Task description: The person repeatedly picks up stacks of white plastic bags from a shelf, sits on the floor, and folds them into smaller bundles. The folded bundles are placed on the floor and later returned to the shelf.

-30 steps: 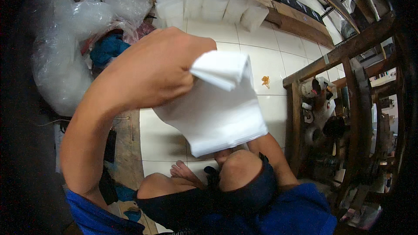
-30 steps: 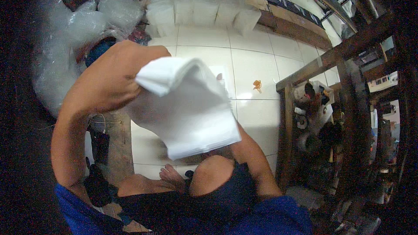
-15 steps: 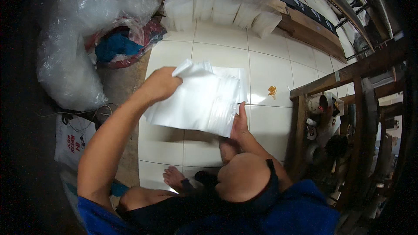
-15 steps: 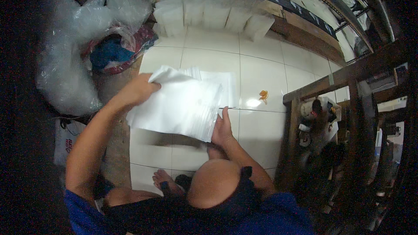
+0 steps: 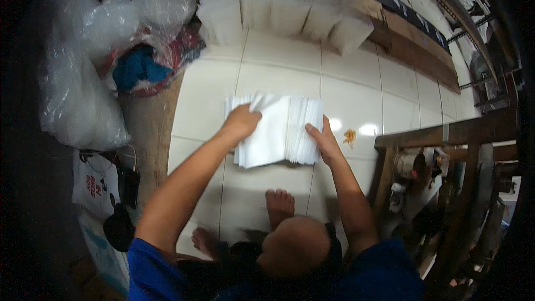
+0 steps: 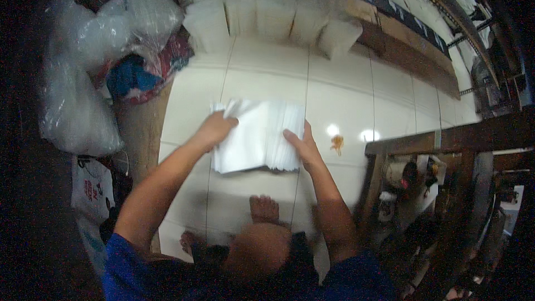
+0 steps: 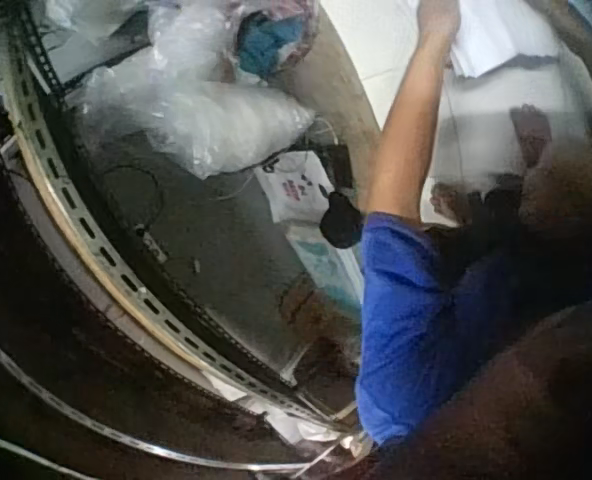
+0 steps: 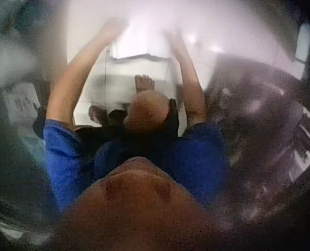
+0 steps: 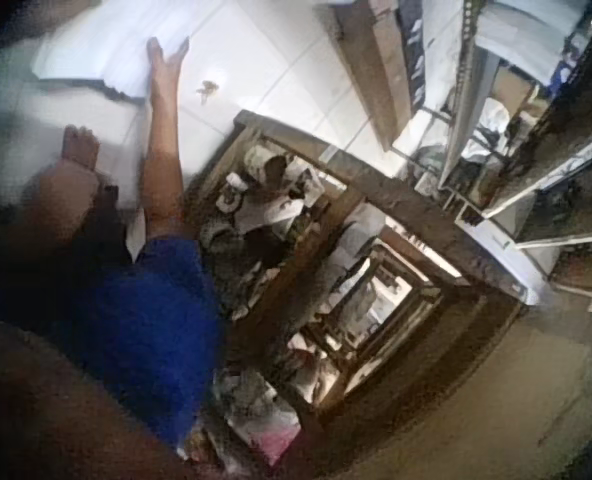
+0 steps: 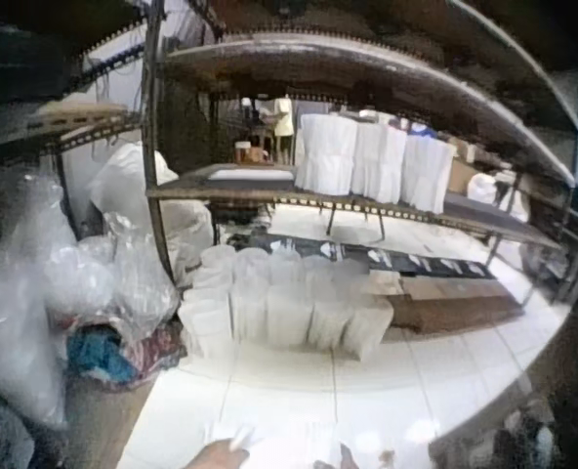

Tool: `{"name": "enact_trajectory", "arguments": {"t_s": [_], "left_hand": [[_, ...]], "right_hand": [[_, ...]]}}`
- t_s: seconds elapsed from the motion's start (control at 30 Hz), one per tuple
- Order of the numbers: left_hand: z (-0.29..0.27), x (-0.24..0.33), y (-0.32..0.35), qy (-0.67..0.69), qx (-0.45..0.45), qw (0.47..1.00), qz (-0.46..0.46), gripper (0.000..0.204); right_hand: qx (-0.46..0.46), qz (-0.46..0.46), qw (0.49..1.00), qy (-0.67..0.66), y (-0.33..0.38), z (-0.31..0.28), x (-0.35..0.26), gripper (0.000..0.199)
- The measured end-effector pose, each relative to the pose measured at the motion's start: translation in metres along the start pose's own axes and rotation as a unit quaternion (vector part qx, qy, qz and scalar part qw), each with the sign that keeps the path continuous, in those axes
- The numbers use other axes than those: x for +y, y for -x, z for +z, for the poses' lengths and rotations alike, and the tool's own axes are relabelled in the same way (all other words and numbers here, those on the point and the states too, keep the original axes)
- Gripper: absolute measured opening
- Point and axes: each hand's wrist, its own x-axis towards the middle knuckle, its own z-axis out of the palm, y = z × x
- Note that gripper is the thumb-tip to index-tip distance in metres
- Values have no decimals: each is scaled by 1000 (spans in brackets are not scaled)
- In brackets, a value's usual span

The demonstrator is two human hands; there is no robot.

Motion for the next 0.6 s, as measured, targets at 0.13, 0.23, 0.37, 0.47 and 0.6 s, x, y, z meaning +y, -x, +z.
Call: {"name": "enact_trajectory", "arguments": {"t_s": [0.13,0.23,0.37,0.47,0.6], "left_hand": [[10,-28,-56,-108,8,994,-10,47],[27,-32,-74,-136,50,989,-29,46],[27,-41,-66,-124,78,987,-61,45],[21,-47,-62,-108,86,988,-71,50],[18,-41,-49,-118,137,981,-77,61]], "right_hand": [[66,40,986,148,-47,-2,21,93],[77,-27,973,217,-77,-5,73,87],[97,38,967,233,-59,16,45,81],[97,83,949,289,-55,21,33,83],[116,77,936,324,-57,23,33,91]]}}
